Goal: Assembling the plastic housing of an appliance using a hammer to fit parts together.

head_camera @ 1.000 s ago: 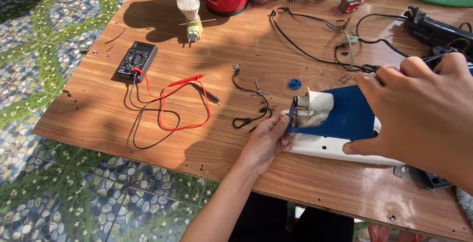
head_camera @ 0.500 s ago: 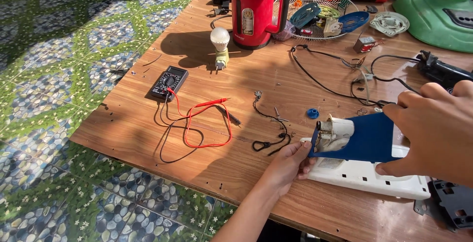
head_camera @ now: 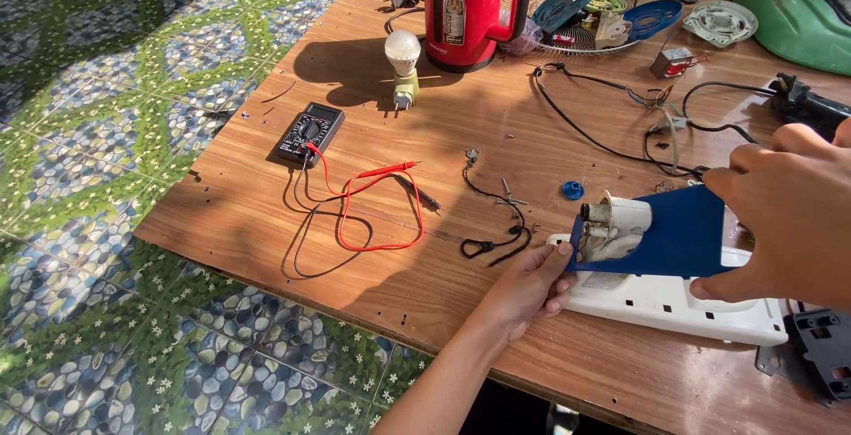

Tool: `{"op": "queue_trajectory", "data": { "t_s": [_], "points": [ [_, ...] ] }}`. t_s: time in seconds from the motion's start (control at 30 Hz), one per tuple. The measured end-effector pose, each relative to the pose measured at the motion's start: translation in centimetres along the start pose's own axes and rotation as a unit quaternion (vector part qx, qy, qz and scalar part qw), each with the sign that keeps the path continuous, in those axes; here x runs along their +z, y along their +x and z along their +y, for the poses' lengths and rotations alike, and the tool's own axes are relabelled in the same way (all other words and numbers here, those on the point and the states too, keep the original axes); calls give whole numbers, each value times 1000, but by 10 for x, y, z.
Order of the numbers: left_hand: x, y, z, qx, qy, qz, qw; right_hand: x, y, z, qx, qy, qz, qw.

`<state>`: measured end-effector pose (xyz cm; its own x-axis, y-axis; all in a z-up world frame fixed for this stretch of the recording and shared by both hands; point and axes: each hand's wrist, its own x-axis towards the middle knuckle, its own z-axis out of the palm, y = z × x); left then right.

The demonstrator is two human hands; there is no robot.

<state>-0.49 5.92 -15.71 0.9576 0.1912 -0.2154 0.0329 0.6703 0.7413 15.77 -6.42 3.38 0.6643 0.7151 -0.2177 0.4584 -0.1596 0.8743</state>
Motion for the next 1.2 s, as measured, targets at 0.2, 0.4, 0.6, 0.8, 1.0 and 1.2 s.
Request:
{"op": "queue_trajectory", "data": {
  "t_s": [0.2,0.4,0.6,0.8,1.0,1.2],
  "points": [
    [-4,9,-13,29,-21,5,999,-28,-16,8,17,30,-32,999],
    [-4,11,-17,48,-3,11,999,-31,-18,9,21,26,-22,999],
    [-4,12,-14,49,9,12,999,-36,-26,16,8,77,-51,996],
    [0,-1,5,80,63,20,995,22,-19,13,-70,200,-19,977],
    [13,-9,22,98,118,72,986,60,-14,5,-96,278,34,955],
    [18,-12,29,158,162,75,971,82,-16,-12,-123,418,27,900]
  ]
}}
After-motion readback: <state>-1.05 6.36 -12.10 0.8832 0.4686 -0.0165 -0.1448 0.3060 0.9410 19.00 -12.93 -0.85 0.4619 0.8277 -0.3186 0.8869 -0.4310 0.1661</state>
